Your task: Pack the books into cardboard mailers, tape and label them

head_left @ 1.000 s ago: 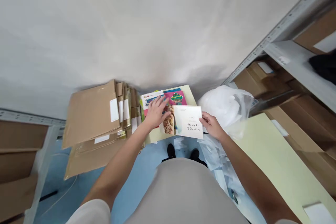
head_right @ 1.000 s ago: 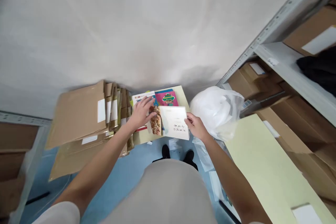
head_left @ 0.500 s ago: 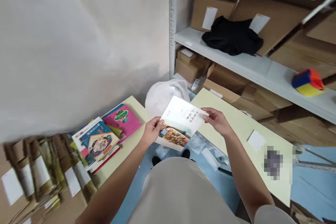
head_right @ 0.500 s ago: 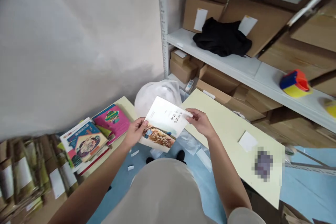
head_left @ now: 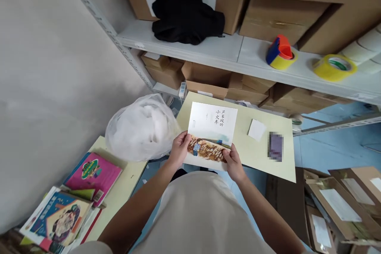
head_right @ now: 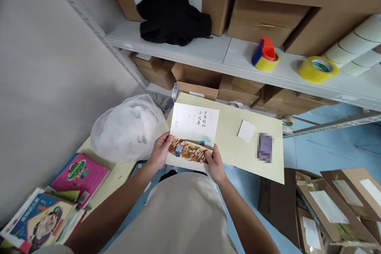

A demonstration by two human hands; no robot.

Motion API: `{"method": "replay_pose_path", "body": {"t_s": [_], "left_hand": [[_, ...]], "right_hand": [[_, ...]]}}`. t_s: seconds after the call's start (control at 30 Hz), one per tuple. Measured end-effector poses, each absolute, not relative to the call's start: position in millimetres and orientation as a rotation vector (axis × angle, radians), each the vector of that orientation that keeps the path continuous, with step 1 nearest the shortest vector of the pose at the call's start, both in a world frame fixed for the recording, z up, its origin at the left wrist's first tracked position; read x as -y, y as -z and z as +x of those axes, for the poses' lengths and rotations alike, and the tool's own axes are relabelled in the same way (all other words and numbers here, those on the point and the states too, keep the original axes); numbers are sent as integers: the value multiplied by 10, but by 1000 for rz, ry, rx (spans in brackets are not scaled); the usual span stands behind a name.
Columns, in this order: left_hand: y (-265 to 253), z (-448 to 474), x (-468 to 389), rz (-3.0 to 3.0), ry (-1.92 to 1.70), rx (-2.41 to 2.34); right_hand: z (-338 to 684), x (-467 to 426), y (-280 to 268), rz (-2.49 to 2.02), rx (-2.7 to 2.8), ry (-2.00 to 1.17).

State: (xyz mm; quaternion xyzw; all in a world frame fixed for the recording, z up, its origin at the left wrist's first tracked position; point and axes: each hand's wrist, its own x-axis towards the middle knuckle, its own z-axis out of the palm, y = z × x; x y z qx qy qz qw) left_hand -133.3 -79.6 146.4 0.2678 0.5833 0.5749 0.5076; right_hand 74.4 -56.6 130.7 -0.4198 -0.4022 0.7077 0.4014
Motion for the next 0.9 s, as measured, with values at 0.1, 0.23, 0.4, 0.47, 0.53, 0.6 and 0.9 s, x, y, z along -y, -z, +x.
{"method": "replay_pose_path", "body": {"t_s": [0.1,0.23,0.4,0.47,0.53,0.6,0.9], "left_hand": [[-1468,-1278,613,770,-1233,-1340],[-1401,-1305,420,743,-1190,-1441],[-1243,-1395,253,748,-1040,-1415],[-1201,-1446,194,763,-1031,-1425],[-1169,-1508,128,763,-1020,-1404],[-1136,-1570,55,742,-1007,-1364],[-998,-1633,-216,703,-939,-1258]], "right_hand": [[935,394,-1252,-1099,937,-1735],[1063,244,-1195,-1144,939,-1670],[985,210,-1102,-1215,865,-1629],[926,176,-1079,-1261,834,-1594],[879,111,-1081,-1301,829,-1552],[848,26,-1108,-1336,861,-1503],[779,-131,-1290,-1426,899,-1415]]}}
